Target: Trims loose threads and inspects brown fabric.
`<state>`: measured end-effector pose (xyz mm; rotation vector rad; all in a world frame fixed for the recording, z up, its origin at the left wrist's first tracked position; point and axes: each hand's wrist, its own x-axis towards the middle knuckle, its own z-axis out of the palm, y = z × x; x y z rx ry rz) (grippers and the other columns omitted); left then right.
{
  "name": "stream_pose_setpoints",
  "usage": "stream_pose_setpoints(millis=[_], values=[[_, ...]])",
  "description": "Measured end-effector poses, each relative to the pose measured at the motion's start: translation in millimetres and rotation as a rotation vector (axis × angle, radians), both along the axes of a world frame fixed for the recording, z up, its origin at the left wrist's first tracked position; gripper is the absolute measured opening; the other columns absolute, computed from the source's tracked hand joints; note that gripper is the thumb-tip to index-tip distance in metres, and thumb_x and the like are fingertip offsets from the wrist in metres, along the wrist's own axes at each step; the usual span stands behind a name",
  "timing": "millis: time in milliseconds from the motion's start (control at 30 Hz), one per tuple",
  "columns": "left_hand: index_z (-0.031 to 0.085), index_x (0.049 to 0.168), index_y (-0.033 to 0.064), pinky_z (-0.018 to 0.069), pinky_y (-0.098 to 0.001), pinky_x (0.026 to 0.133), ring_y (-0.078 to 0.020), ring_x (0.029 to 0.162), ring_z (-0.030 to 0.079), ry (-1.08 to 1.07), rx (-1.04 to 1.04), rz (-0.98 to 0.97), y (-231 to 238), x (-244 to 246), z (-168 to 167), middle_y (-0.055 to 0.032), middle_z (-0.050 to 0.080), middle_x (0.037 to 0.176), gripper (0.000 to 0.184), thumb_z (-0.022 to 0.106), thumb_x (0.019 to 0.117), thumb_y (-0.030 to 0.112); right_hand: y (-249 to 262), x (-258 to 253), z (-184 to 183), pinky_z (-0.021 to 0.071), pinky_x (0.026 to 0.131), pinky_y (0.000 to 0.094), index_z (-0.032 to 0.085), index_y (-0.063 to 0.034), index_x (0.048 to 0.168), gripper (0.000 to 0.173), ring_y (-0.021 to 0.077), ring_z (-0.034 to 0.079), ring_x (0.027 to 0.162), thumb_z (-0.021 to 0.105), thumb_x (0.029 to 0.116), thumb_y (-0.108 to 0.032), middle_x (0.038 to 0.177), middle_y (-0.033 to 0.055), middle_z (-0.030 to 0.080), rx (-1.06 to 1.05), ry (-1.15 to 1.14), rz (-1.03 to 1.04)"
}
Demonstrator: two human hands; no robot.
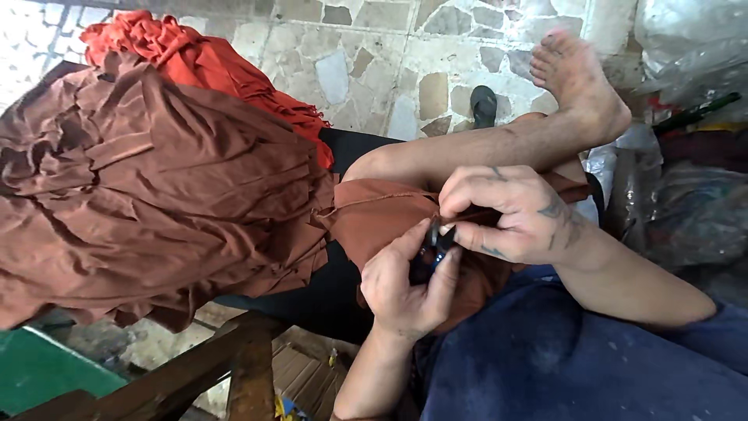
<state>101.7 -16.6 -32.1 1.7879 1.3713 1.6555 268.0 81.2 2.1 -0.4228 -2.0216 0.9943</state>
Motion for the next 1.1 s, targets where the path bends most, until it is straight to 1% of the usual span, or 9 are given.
stream_pose_setpoints(millis=[100,300,533,633,700,833,967,1033,1100], values=[[0.068,0.11,0.0054,0.0522,-0.0143,0.059,0.0037,0.065,0.06,-0.235,-0.144,-0.193,-0.2,-4.1,7.8,0.0061,0.068,0.078,0.026,0.071,0.0978,0.028,-0.7,0.4,-2.5,0.0558,0.079,0.018,0.073,0.0009,0.091,0.01,0.0059,0.066,0.09,0.068,0.0903,-0.008,0.092,0.0056,0.069,-0.014,0.021,0.031],[0.066,0.102,0.0023,0.0488,-0.018,0.061,-0.0035,0.062,0.057,0.244,0.033,0.11,7.8,-3.8,-7.6,-0.0017,0.063,0.071,0.026,0.07,0.0949,0.027,-1.1,1.9,-6.5,0.0543,0.076,0.0172,0.074,-0.0046,0.091,0.011,0.0033,0.065,0.086,0.065,0.0877,-0.01,0.09,0.0013,0.069,-0.01,-0.108,-0.087],[0.061,0.096,0.0097,0.0493,-0.0196,0.064,-0.0046,0.065,0.057,0.184,0.114,0.103,6.3,-6.9,-12.4,0.001,0.06,0.075,0.02,0.072,0.0952,0.026,-6.4,0.7,-7.9,0.0529,0.07,0.0186,0.074,-0.0082,0.09,0.012,0.0049,0.065,0.08,0.066,0.091,-0.016,0.085,0.0007,0.069,0.032,-0.262,-0.21],[0.063,0.111,0.018,0.0501,-0.0128,0.06,0.0045,0.065,0.057,-0.138,-0.033,-0.08,5.8,-11.8,-4.3,0.0109,0.063,0.079,0.018,0.063,0.1018,0.033,-5.0,3.1,-11.0,0.0536,0.075,0.0178,0.074,-0.0058,0.093,0.012,0.0043,0.064,0.085,0.066,0.0922,-0.015,0.088,0.0013,0.069,-0.023,-0.186,-0.172],[0.063,0.121,0.0217,0.0482,-0.0157,0.057,0.0017,0.062,0.056,-0.384,-0.131,-0.206,7.2,-16.2,0.0,0.0105,0.063,0.077,0.021,0.056,0.1046,0.034,-4.3,4.6,-10.7,0.0546,0.078,0.0181,0.073,-0.0038,0.093,0.012,0.0046,0.065,0.087,0.066,0.0926,-0.013,0.09,0.002,0.069,-0.024,-0.121,-0.14],[0.06,0.134,0.0122,0.0448,-0.0157,0.051,0.0012,0.059,0.05,-0.344,-0.178,-0.192,13.2,-16.6,6.6,0.0088,0.059,0.08,0.034,0.062,0.1017,0.023,-4.5,6.6,-9.3,0.0557,0.079,0.0196,0.073,-0.0031,0.092,0.011,0.0056,0.065,0.089,0.066,0.092,-0.012,0.092,0.0028,0.069,0.016,-0.076,-0.109],[0.067,0.115,0.0073,0.0528,-0.0162,0.063,0.0015,0.071,0.06,-0.229,-0.142,-0.211,21.6,-10.7,9.1,0.0063,0.067,0.09,0.019,0.064,0.1023,0.021,-4.8,5.8,-8.4,0.0556,0.081,0.0196,0.073,-0.0032,0.092,0.01,0.0062,0.065,0.092,0.066,0.0913,-0.011,0.094,0.0037,0.069,0.022,-0.079,-0.101],[0.065,0.104,0.0104,0.0457,-0.0141,0.053,0.0026,0.06,0.052,-0.202,-0.164,-0.208,23.3,-9.1,6.9,0.0061,0.062,0.083,0.014,0.059,0.105,0.023,-5.0,5.9,-7.9,0.0559,0.081,0.0193,0.073,-0.004,0.091,0.01,0.0068,0.065,0.094,0.067,0.0914,-0.012,0.098,0.0047,0.069,0.019,-0.085,-0.107],[0.061,0.103,0.0114,0.0421,-0.0142,0.049,0.002,0.056,0.047,-0.181,-0.207,-0.239,23.3,-9.9,5.6,0.0052,0.059,0.081,0.018,0.052,0.108,0.027,-6.0,7.0,-7.0,0.0553,0.08,0.018,0.075,-0.0052,0.09,0.013,0.007,0.064,0.096,0.067,0.0923,-0.014,0.104,0.0068,0.066,0.022,-0.099,-0.122]])
